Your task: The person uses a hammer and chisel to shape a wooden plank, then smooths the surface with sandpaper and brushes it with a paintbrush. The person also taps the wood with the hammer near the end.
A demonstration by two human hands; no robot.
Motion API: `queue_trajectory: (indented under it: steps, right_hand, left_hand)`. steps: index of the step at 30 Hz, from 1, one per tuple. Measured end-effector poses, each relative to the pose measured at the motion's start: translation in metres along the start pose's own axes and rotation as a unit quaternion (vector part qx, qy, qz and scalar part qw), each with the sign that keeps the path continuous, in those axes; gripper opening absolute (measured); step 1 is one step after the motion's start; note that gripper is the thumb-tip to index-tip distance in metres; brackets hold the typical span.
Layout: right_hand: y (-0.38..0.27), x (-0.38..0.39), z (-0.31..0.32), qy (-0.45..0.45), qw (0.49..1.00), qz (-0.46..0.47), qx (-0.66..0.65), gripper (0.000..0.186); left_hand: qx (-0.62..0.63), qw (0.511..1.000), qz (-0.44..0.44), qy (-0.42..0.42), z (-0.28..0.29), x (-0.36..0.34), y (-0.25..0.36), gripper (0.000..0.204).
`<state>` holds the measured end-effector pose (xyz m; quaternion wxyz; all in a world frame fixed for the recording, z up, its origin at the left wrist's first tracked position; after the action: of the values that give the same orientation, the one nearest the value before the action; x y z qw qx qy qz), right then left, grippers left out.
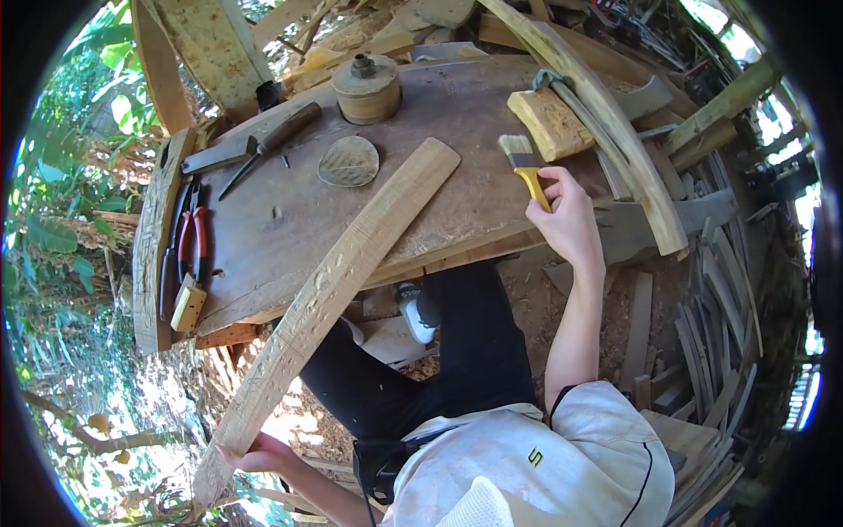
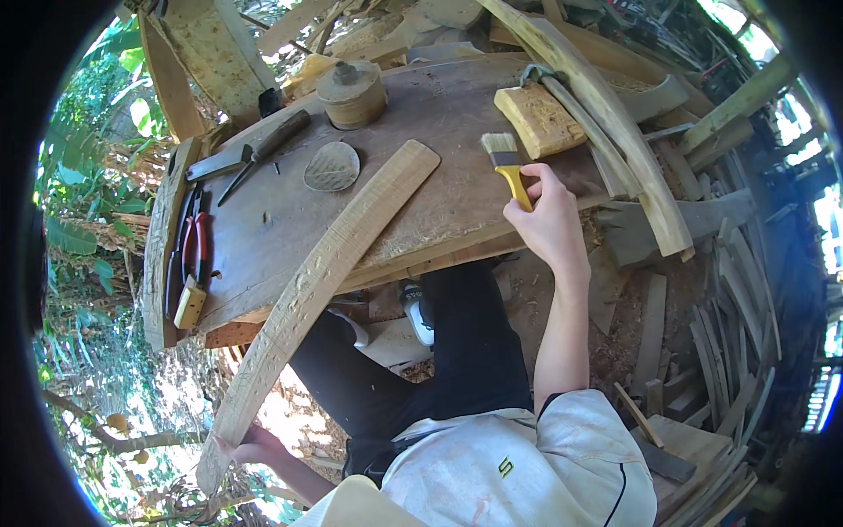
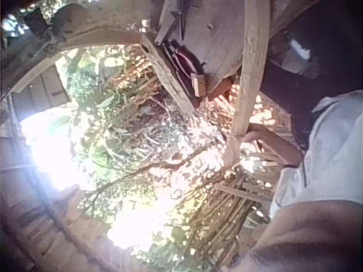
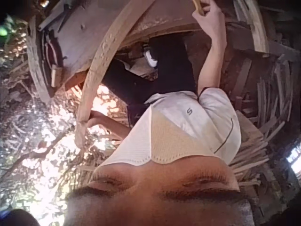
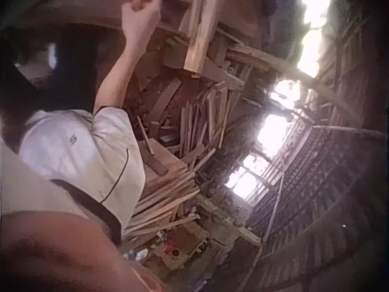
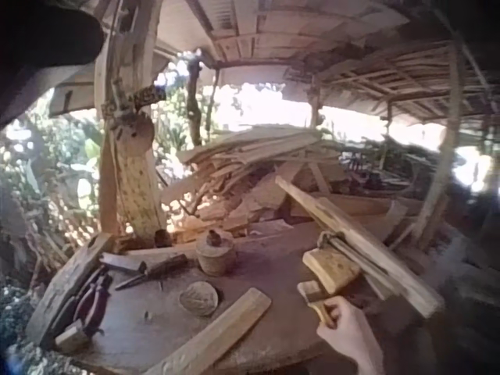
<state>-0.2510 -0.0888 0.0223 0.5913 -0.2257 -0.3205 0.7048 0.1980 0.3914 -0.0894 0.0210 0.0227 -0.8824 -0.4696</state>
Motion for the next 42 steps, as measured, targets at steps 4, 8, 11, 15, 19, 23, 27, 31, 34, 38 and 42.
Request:
queue_trajectory:
  steps: [4, 8, 11, 15, 19, 23, 27, 31, 34, 38, 42]
  right_hand:
    - [0.008, 0.016, 0.01, 0.037, 0.993, 0.049, -0.098, 0.035]
    - [0.005, 0.026, 0.036, 0.073, 0.988, 0.053, -0.123, 0.028]
    - [0.003, 0.02, 0.054, 0.119, 0.965, 0.09, -0.214, 0.026]
    - [-0.011, 0.007, 0.066, 0.073, 0.943, 0.142, -0.292, 0.023]
    - [-0.031, -0.019, 0.046, -0.046, 0.933, 0.204, -0.292, 0.023]
    - [-0.044, -0.057, 0.015, -0.238, 0.937, 0.178, -0.183, 0.026]
    - [-0.038, -0.118, 0.051, -0.038, 0.977, 0.202, -0.055, 0.029]
    - [-0.066, -0.128, 0.03, -0.233, 0.939, 0.224, -0.115, 0.026]
    - [-0.069, -0.138, 0.016, -0.265, 0.942, 0.197, -0.058, 0.027]
    - [-0.062, -0.179, 0.037, -0.08, 0.974, 0.198, -0.073, 0.032]
    - [-0.069, -0.191, 0.004, -0.212, 0.955, 0.171, -0.116, 0.037]
  left_hand:
    - [-0.027, 0.999, -0.006, 0.018, 0.003, 0.0, -0.004, 0.057]
    - [-0.04, 0.999, -0.01, 0.019, 0.001, -0.002, -0.006, 0.055]
    - [-0.061, 0.998, -0.009, 0.014, 0.005, -0.006, -0.004, 0.056]
    - [-0.041, 0.998, -0.01, 0.043, 0.025, -0.019, 0.0, 0.058]
    - [-0.031, 0.998, -0.018, 0.056, 0.05, -0.031, 0.001, 0.056]
    - [-0.019, 0.998, -0.003, 0.063, 0.057, -0.027, -0.001, 0.055]
    - [-0.014, 0.998, 0.016, 0.064, 0.046, -0.019, -0.009, 0.055]
    - [-0.013, 0.998, 0.009, 0.054, 0.051, -0.021, -0.002, 0.054]
    - [-0.015, 0.998, 0.004, 0.055, 0.043, -0.016, 0.0, 0.054]
    - [-0.015, 0.998, 0.017, 0.061, 0.034, -0.012, -0.003, 0.055]
    - [-0.017, 0.999, 0.011, 0.051, 0.05, -0.019, -0.001, 0.055]
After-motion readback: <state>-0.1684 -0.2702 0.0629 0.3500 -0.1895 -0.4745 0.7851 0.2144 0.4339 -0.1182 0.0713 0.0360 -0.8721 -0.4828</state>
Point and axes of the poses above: each hand's wrist, its own x-axis away from the middle knuckle, its own z-axis out of the back of the hand, y = z × x, the point moved 8 cm from there along -x, towards the middle knuckle, and after that the axes turned 11 degrees about -y, right-handed, at the moved point
